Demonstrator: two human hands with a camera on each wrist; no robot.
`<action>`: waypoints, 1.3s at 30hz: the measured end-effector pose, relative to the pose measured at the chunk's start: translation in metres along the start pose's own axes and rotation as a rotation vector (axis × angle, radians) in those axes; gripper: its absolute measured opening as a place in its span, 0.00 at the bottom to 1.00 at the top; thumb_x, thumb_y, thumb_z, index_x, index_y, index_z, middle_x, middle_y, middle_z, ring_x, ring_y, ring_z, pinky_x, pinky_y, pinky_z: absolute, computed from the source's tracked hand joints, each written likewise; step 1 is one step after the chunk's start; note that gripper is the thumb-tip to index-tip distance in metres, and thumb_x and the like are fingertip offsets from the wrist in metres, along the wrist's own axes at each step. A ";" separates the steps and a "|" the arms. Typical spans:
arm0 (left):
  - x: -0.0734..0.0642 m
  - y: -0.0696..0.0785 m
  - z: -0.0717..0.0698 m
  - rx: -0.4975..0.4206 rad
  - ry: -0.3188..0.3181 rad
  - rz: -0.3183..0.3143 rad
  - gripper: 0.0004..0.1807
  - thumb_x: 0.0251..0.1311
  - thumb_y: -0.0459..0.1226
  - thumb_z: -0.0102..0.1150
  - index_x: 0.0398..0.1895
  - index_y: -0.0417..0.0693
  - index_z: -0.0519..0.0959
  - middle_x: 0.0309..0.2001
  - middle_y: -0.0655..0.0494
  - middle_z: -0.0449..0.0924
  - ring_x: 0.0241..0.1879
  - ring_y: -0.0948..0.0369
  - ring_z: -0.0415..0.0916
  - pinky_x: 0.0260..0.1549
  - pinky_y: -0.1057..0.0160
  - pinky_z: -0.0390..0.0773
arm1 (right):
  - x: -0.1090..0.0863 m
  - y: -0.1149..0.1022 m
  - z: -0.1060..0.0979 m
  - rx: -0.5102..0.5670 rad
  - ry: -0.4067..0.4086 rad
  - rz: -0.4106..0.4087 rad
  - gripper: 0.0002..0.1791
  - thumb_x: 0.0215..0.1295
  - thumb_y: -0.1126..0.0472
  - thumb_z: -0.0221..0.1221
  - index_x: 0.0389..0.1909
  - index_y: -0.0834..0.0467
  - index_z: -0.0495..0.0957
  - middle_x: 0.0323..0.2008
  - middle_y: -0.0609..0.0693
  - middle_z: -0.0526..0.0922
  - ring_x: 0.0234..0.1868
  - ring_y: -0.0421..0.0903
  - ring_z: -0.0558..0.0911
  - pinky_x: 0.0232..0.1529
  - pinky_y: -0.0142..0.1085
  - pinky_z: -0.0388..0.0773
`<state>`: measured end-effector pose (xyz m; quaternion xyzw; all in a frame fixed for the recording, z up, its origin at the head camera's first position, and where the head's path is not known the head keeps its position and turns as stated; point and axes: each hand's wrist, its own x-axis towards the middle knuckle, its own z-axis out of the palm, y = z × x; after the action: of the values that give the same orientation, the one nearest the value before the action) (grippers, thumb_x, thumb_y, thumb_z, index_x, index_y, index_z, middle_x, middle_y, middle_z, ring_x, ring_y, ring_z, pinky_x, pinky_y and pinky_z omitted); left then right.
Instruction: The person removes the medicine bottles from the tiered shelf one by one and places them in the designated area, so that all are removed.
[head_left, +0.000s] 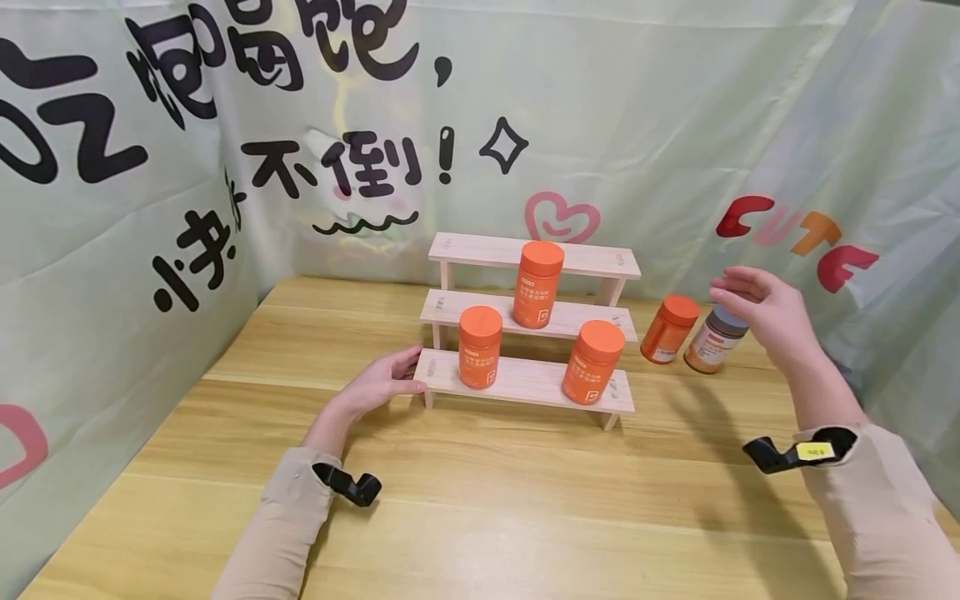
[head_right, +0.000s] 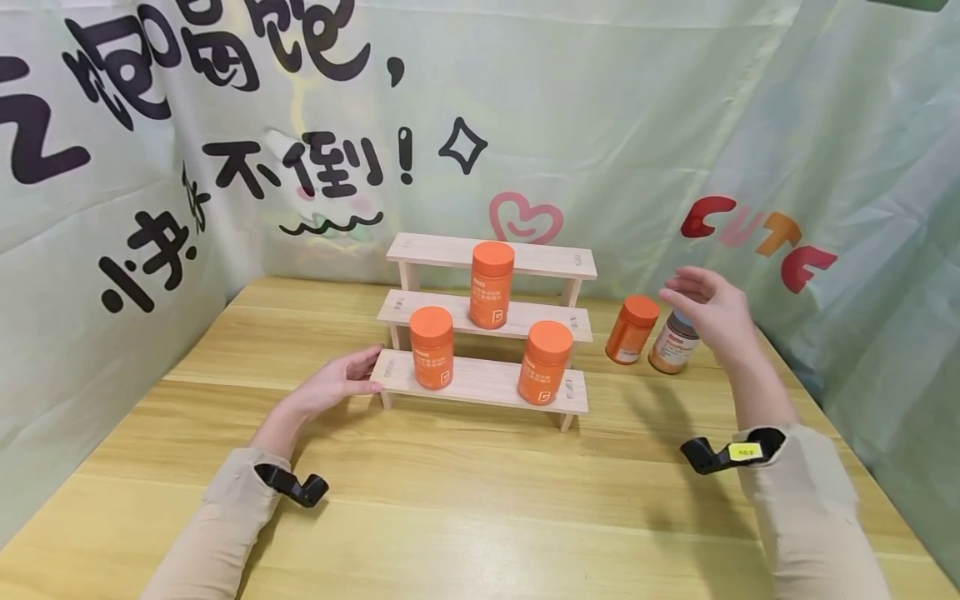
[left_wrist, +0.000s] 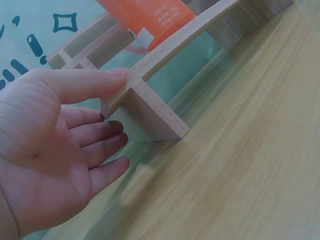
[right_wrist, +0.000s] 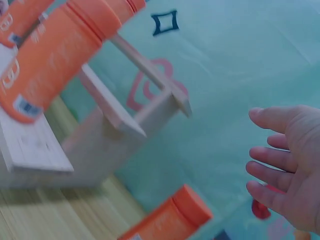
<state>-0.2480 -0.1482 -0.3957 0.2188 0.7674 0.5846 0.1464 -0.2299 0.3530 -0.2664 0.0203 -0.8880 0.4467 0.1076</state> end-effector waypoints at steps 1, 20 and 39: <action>0.000 0.000 0.000 -0.001 0.001 -0.001 0.43 0.58 0.30 0.58 0.69 0.28 0.43 0.69 0.33 0.47 0.67 0.43 0.48 0.65 0.49 0.51 | 0.001 -0.004 0.002 0.003 -0.009 -0.012 0.35 0.64 0.48 0.55 0.67 0.60 0.58 0.41 0.26 0.72 0.44 0.24 0.70 0.41 0.15 0.67; -0.003 0.000 0.000 -0.018 -0.007 0.016 0.42 0.58 0.30 0.57 0.69 0.27 0.43 0.68 0.31 0.47 0.67 0.41 0.48 0.65 0.48 0.51 | 0.010 -0.071 0.055 0.000 -0.195 -0.080 0.36 0.63 0.47 0.56 0.67 0.60 0.57 0.59 0.60 0.70 0.59 0.51 0.69 0.59 0.40 0.67; 0.001 -0.002 0.000 -0.022 -0.004 0.007 0.42 0.57 0.29 0.57 0.69 0.27 0.43 0.67 0.30 0.48 0.67 0.41 0.49 0.65 0.48 0.51 | 0.024 -0.094 0.099 0.115 -0.316 -0.129 0.36 0.61 0.52 0.60 0.67 0.60 0.59 0.58 0.57 0.71 0.59 0.51 0.70 0.57 0.45 0.69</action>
<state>-0.2493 -0.1483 -0.3974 0.2211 0.7597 0.5931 0.1486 -0.2578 0.2188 -0.2444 0.1532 -0.8636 0.4802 -0.0063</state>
